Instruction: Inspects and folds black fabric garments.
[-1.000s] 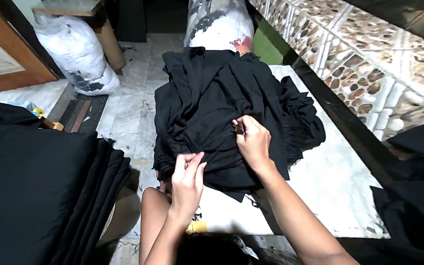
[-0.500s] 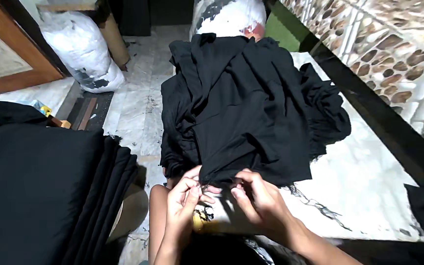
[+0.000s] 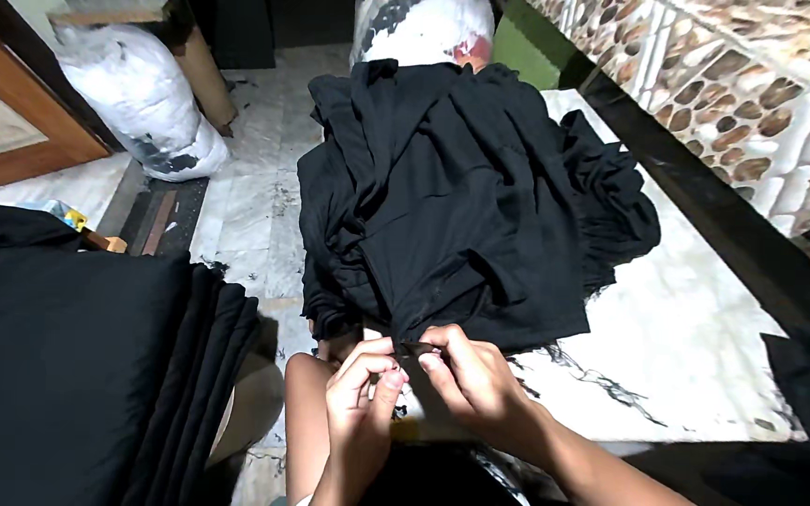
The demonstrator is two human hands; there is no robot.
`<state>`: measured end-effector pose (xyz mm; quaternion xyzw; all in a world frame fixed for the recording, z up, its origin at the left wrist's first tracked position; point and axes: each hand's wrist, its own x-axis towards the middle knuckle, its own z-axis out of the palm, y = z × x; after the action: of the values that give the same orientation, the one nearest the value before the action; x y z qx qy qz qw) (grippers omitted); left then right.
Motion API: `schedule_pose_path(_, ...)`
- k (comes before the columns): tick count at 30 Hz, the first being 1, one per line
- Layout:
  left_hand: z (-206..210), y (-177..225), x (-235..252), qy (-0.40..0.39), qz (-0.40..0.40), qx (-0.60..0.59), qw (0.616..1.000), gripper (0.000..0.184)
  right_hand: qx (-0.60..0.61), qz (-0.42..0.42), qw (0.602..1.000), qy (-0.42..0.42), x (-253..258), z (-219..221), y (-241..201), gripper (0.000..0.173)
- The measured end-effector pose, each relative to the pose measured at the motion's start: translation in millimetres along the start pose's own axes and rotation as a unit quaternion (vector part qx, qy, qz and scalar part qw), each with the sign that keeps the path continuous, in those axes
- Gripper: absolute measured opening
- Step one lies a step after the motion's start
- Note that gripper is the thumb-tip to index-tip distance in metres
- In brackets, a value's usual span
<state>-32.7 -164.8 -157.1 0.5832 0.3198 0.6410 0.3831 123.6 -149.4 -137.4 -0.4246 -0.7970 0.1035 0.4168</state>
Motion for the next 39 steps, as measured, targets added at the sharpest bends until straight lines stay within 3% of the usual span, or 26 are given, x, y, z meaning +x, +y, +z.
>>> schedule_pose_path(9,6.2,-8.7,-3.2,-0.008,0.083,0.098,0.992,0.034,-0.067,-0.014,0.997,0.034,10.1,-9.4,-3.4,0.027)
schedule_pose_path(12,8.1,-11.6,2.3,0.014,0.023,0.069,0.997,0.036,-0.053,-0.022,0.996,0.062,30.2,-12.8,-1.6,0.027)
schedule_pose_path(15,11.7,-19.4,9.7,0.014,-0.098,0.107,0.989,0.032,-0.073,-0.010,0.997,-0.014,48.0,-8.7,5.2,0.029)
schedule_pose_path(17,7.0,-17.8,4.0,0.004,-0.041,0.196,0.980,0.022,-0.105,-0.006,0.992,-0.063,43.7,-19.2,9.1,0.033)
schedule_pose_path(20,-6.4,-10.9,-10.2,0.024,0.081,0.228,0.970,0.014,-0.166,-0.037,0.982,-0.085,13.6,-50.3,8.4,0.034)
schedule_pose_path(24,-9.1,-13.9,-10.8,-0.017,0.091,0.166,0.982,0.017,-0.151,-0.062,0.974,-0.156,-9.0,-53.6,16.5,0.027)
schedule_pose_path(30,0.1,-12.9,-5.0,-0.036,0.109,0.151,0.982,0.021,-0.178,-0.080,0.976,-0.097,3.5,-29.6,32.1,0.024)
schedule_pose_path(32,-10.5,-5.4,1.2,-0.062,0.098,0.186,0.976,0.033,-0.182,-0.072,0.977,-0.084,5.8,-30.4,33.0,0.026)
schedule_pose_path(35,-13.1,2.5,25.2,-0.134,0.019,0.282,0.950,0.074,-0.103,-0.085,0.991,-0.021,-1.5,-32.8,24.4,0.028)
schedule_pose_path(37,1.6,13.8,50.0,-0.244,0.023,0.221,0.944,0.085,-0.018,-0.093,0.995,0.023,-9.6,-35.4,16.6,0.025)
schedule_pose_path(38,6.6,18.9,62.8,-0.265,0.039,0.154,0.951,0.085,0.012,-0.098,0.995,0.035,-13.9,-38.1,14.7,0.023)
schedule_pose_path(39,6.4,21.4,75.0,-0.238,0.040,0.096,0.966,0.085,0.025,-0.104,0.993,0.047,-19.1,-40.8,14.7,0.021)
